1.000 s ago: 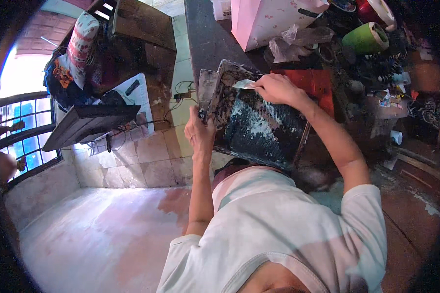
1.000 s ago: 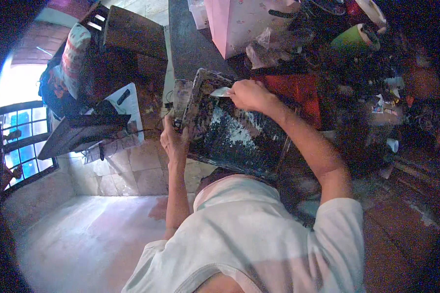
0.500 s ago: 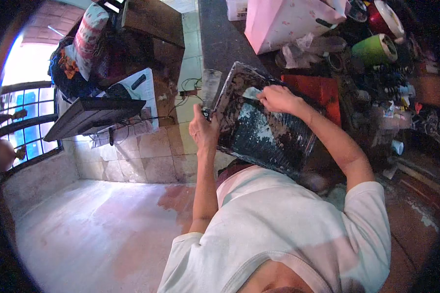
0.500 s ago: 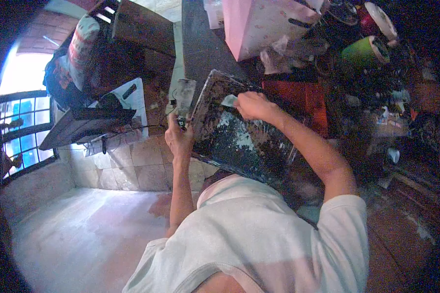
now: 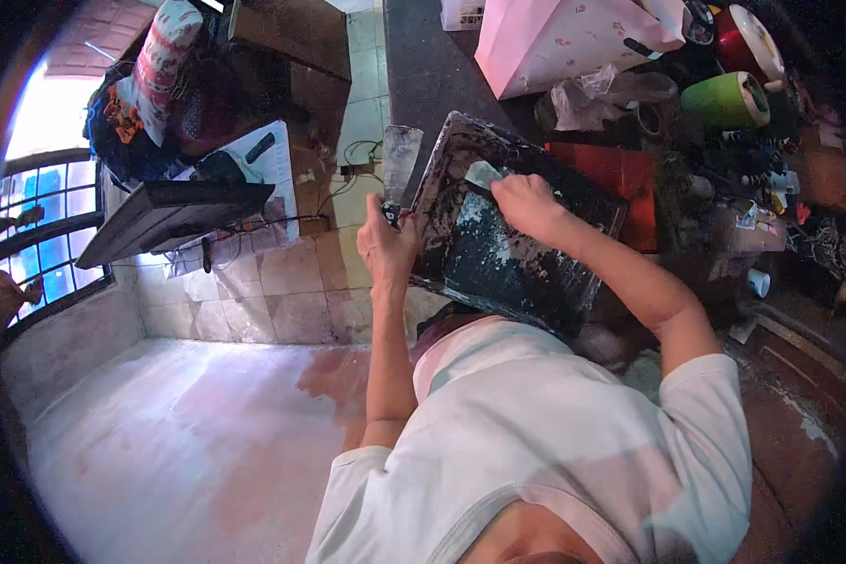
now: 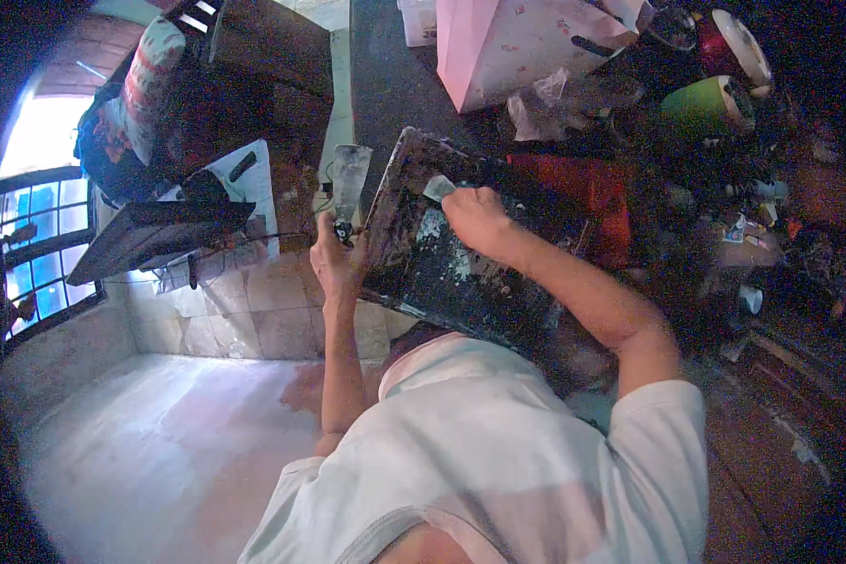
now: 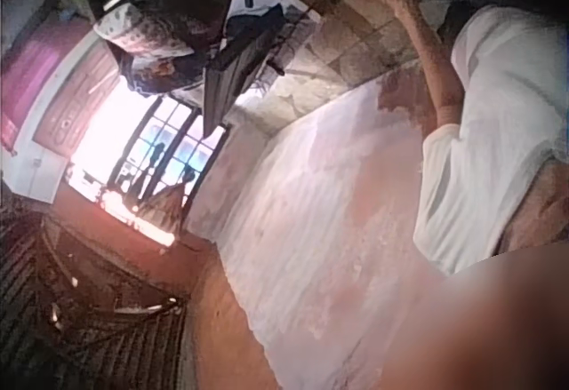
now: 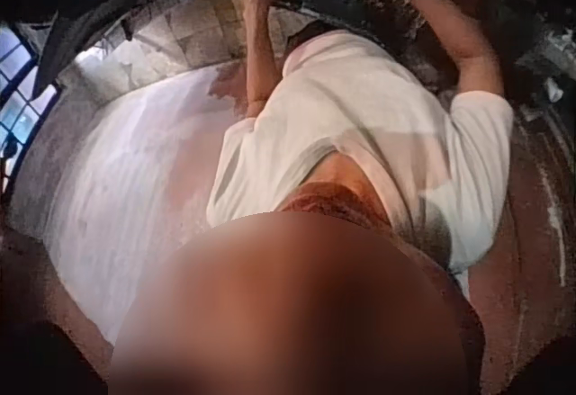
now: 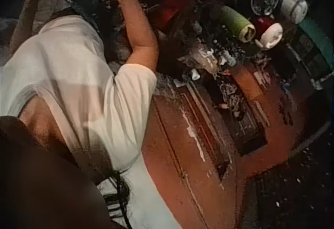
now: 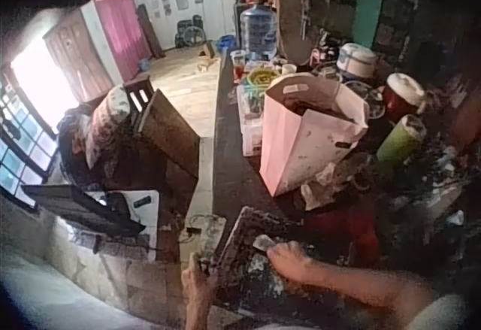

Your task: The person mixes plaster in a tray using a putty knife and then scrapes the excess off the tool.

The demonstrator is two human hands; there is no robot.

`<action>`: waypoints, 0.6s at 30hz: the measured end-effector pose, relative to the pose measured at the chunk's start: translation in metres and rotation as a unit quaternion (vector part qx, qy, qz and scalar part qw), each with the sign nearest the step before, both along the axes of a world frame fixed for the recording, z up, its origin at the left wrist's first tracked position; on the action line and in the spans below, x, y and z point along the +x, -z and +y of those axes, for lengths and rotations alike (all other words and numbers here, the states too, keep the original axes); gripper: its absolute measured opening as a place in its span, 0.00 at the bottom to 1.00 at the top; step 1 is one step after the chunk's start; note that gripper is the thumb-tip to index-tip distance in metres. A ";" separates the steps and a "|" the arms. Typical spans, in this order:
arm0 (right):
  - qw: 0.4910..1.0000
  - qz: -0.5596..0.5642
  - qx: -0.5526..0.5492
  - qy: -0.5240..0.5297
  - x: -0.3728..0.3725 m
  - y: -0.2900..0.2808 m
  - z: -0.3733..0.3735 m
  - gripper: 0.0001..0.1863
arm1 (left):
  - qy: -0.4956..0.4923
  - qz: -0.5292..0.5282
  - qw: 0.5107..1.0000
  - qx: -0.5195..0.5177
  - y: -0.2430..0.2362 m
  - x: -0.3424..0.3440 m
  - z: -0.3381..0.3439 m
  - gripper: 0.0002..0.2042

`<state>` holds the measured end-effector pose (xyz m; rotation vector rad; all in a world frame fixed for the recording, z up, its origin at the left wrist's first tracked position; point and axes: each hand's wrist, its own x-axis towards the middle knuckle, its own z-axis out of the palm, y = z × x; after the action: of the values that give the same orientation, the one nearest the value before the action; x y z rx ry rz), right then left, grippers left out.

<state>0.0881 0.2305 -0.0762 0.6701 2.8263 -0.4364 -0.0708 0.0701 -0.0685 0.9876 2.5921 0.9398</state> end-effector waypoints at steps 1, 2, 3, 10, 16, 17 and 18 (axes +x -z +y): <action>0.999 -0.026 0.024 -0.039 0.003 -0.002 0.003 0.07 | 0.001 0.000 1.000 0.001 0.001 0.000 0.000 0.16; 0.999 -0.026 0.026 -0.038 0.004 -0.003 0.004 0.07 | 0.002 0.009 1.000 0.015 0.003 0.000 -0.003 0.16; 0.999 -0.007 0.023 -0.038 0.005 -0.004 0.006 0.07 | 0.002 0.019 0.999 0.028 0.004 0.000 -0.004 0.16; 0.994 -0.103 -0.026 -0.026 -0.028 -0.043 0.035 0.11 | 0.000 0.025 0.999 0.046 -0.005 0.004 -0.006 0.17; 0.998 -0.041 0.031 0.027 -0.018 0.003 0.006 0.07 | 0.023 -0.013 0.999 0.034 -0.003 -0.004 -0.001 0.18; 0.998 -0.042 0.030 0.026 -0.012 0.002 0.006 0.07 | 0.016 -0.019 0.999 0.020 -0.002 -0.004 -0.001 0.18; 0.999 -0.043 0.032 -0.007 -0.007 -0.001 0.007 0.07 | 0.010 -0.024 1.000 0.006 -0.001 -0.005 -0.002 0.17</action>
<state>0.0812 0.2378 -0.0753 0.6639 2.7717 -0.3092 -0.0754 0.0681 -0.0671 0.9794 2.5349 0.9644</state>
